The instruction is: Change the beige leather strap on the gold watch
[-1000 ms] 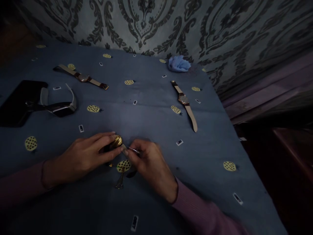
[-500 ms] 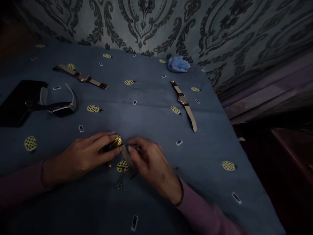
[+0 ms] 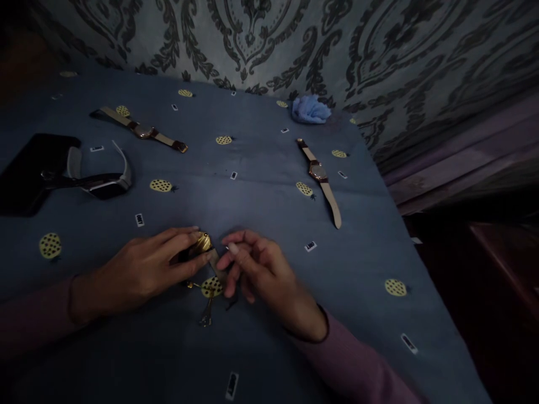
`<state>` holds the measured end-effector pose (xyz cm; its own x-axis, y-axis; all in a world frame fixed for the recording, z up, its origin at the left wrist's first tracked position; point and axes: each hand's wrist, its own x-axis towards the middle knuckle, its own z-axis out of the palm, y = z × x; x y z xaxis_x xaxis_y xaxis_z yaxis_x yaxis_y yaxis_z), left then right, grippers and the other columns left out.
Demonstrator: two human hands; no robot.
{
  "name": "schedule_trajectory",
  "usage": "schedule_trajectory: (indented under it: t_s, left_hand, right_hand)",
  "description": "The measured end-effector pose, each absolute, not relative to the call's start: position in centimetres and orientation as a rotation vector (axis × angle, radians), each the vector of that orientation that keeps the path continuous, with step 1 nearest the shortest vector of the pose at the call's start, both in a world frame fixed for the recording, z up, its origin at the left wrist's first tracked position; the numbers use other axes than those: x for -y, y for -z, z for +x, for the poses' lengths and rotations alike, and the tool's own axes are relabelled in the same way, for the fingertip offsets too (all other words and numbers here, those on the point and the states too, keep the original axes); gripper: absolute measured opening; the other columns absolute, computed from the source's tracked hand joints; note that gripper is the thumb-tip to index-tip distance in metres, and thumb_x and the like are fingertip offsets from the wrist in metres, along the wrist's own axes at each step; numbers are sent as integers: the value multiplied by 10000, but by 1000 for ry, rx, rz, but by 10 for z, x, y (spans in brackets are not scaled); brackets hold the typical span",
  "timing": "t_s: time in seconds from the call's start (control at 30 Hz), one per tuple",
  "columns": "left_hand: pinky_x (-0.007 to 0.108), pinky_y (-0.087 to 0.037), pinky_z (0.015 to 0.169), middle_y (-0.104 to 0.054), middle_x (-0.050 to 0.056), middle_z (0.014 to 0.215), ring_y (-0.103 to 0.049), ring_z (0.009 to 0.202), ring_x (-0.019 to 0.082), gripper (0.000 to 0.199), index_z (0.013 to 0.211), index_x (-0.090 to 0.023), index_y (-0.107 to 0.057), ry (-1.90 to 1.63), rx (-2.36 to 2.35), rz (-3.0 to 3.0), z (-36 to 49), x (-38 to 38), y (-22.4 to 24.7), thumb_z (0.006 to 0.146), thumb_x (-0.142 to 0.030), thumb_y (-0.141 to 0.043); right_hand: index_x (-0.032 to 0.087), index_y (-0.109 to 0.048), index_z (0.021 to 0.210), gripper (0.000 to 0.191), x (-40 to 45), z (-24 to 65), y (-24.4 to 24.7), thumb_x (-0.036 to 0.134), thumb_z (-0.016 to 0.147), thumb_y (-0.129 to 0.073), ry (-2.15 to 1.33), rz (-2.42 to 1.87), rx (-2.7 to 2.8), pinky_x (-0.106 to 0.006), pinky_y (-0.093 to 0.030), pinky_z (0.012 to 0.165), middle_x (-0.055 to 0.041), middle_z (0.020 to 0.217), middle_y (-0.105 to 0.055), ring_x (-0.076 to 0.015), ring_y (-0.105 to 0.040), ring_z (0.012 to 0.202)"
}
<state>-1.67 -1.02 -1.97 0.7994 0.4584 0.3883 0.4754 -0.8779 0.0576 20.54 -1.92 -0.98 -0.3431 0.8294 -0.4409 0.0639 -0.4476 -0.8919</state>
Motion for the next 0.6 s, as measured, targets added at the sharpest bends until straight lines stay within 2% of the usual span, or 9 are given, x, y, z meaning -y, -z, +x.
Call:
schedule_trajectory:
  t_s: [0.07,0.13,0.23,0.3,0.37,0.47,0.53,0.6]
  left_hand:
    - [313,-626,600,-670,141,1035,-671,1028,297,297,1078,-100,-645,619,760,-2939,-16,11,20,1004,-125,-359]
    - [319,-626,579,-678,146,1021,-680,1014,308,337,1068,-92,-646,626,763,-2941,-16,11,19,1010,-116,-315]
    - [315,-622,547,-691,144,986,-698,967,307,372,1035,-88,-648,667,769,-2931,-14,12,18,1013,-107,-277]
    - [315,-625,548,-693,144,984,-699,967,309,355,1036,-86,-643,697,770,-2928,-13,12,18,1012,-108,-289]
    - [325,-632,577,-690,143,993,-695,980,309,330,1035,-83,-638,710,768,-2935,-13,11,19,1009,-109,-310]
    - [329,-634,597,-682,144,1002,-686,996,308,304,1036,-83,-632,702,774,-2935,-14,11,21,1002,-103,-331]
    - [325,-630,588,-675,143,1019,-678,1015,309,303,1054,-90,-627,671,782,-2937,-15,11,22,1003,-106,-328]
    - [317,-624,573,-674,138,1011,-680,1006,306,307,1048,-95,-627,662,778,-2929,-15,11,21,1004,-112,-324]
  right_hand:
    - [172,-545,1121,293,18,207,8,380,916,-572,-1885,-1328,1139,-170,-346,350,-31,837,-638,-84,-576,505]
    - [187,-530,1196,328,19,210,8,315,902,-603,-1919,-1272,1109,-184,-417,407,-40,890,-647,-98,-602,583]
    - [191,-514,1254,403,20,216,10,218,874,-645,-1967,-1184,1097,-248,-549,593,-54,972,-671,-127,-667,731]
    - [181,-526,1244,390,20,219,10,210,877,-653,-1999,-1177,1084,-301,-584,720,-56,976,-689,-149,-703,810]
    - [167,-571,1176,321,20,219,8,229,876,-665,-2012,-1206,1075,-322,-591,781,-58,954,-706,-162,-722,846]
    - [158,-629,1042,220,19,220,7,292,874,-675,-1958,-1253,1123,-305,-606,737,-66,928,-717,-164,-730,815]
    - [166,-646,992,208,20,220,9,336,875,-668,-1884,-1268,1207,-269,-601,616,-49,883,-702,-154,-721,731]
    - [181,-669,985,194,21,220,13,343,881,-653,-1788,-1291,1335,-220,-536,469,-13,802,-670,-110,-662,564]
